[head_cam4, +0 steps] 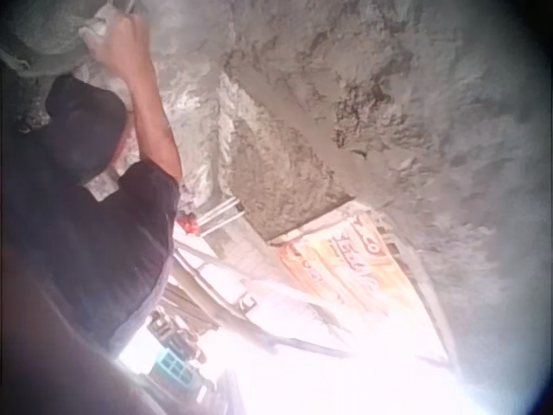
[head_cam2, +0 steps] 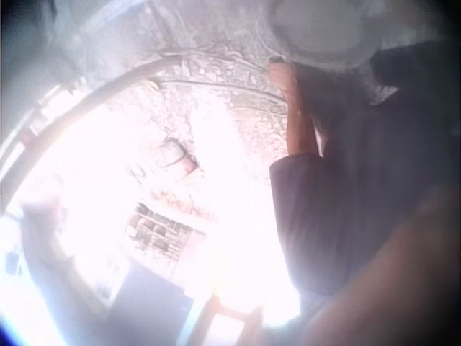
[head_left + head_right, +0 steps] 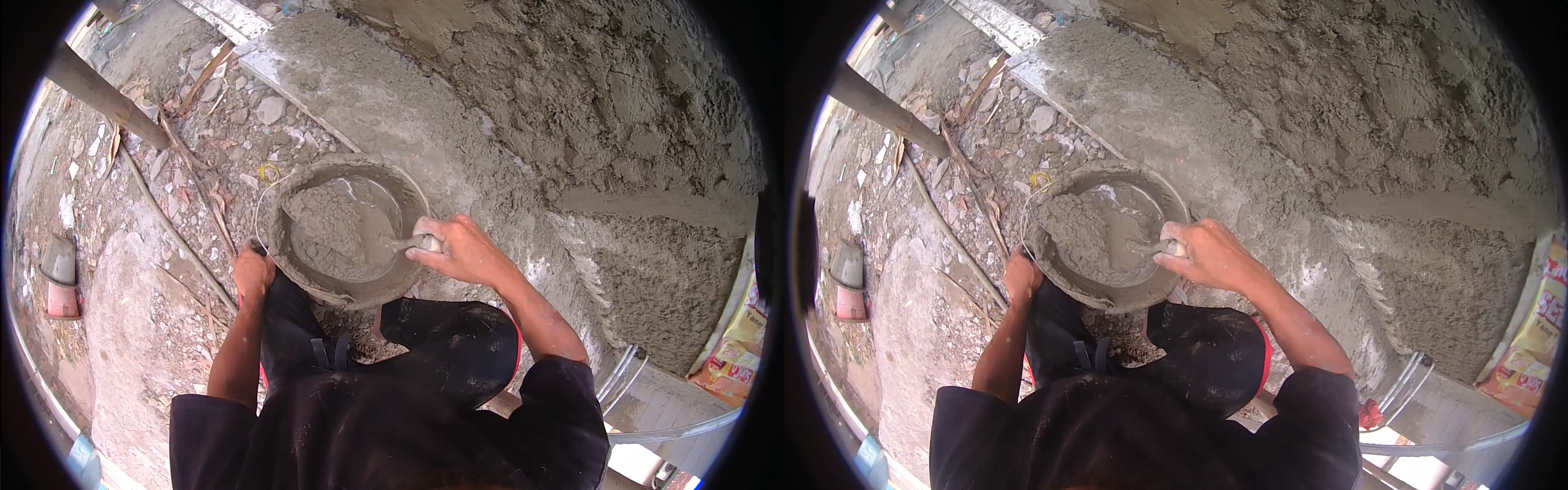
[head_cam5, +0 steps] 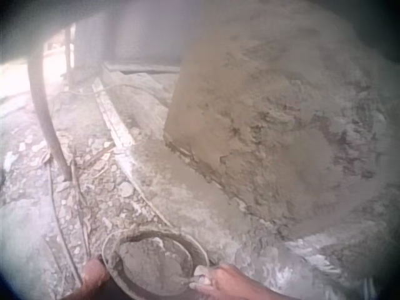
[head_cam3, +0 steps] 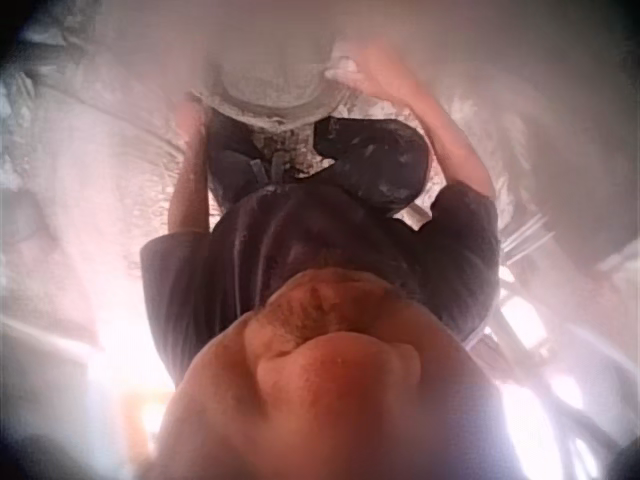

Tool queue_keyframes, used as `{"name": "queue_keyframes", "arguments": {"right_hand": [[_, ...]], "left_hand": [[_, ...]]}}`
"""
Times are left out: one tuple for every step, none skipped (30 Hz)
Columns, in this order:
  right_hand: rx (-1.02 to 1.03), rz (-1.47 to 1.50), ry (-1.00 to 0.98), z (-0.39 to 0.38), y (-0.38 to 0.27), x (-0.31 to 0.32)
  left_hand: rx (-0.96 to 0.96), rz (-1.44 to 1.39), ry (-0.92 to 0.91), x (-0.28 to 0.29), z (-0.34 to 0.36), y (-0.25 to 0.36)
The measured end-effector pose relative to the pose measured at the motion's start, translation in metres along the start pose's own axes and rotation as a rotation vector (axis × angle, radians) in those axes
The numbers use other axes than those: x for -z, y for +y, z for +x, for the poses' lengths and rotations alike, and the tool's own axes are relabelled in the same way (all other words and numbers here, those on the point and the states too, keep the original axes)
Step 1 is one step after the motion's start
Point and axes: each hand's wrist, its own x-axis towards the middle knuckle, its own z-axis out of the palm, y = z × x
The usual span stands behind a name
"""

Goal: The person applies plaster to a wall using a trowel, repeatedly dipping the trowel into a bucket of plaster and smoothing it onto the surface.

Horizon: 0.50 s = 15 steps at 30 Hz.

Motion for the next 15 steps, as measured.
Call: {"name": "queue_keyframes", "arguments": {"right_hand": [[-0.115,0.238,-0.210,0.001,-0.005,0.021],[-0.229,0.479,-0.422,-0.001,-0.002,0.037],[-0.379,0.662,-0.516,-0.002,0.012,0.055],[-0.445,0.815,-0.568,-0.002,0.041,0.069],[-0.512,0.963,-0.613,0.002,0.073,0.085],[-0.598,0.779,-0.433,0.012,0.103,0.105],[-0.689,0.589,-0.252,0.018,0.129,0.126],[-0.667,0.483,0.014,0.016,0.146,0.147],[-0.623,0.367,0.276,0.017,0.153,0.165],[-0.597,0.357,0.269,0.020,0.137,0.180],[-0.517,0.378,0.354,0.016,0.110,0.191],[-0.471,0.407,0.445,0.004,0.092,0.188],[-0.481,0.407,0.436,0.000,0.088,0.176],[-0.455,0.153,0.475,0.002,0.086,0.156],[-0.416,-0.115,0.521,0.005,0.087,0.140]], "left_hand": [[-0.007,0.004,0.012,0.002,-0.002,0.003],[0.022,0.086,0.014,0.005,-0.004,0.009],[0.048,0.171,0.012,0.010,-0.007,0.014],[0.034,0.184,0.017,0.011,-0.007,0.016],[0.028,0.173,0.023,0.008,-0.003,0.019],[0.028,0.166,0.028,0.008,-0.001,0.022],[-0.005,0.206,0.014,0.007,0.000,0.027],[-0.028,0.210,0.006,0.008,-0.001,0.030],[-0.054,0.183,0.015,0.012,-0.001,0.033],[-0.048,0.140,0.035,0.012,-0.004,0.035],[-0.033,0.167,0.081,0.012,-0.009,0.031],[-0.020,0.178,0.070,0.010,-0.008,0.020],[0.034,0.246,0.038,0.003,-0.002,0.013],[0.091,0.315,0.006,-0.003,-0.001,0.004],[0.058,0.312,0.055,-0.003,-0.005,0.010]]}}
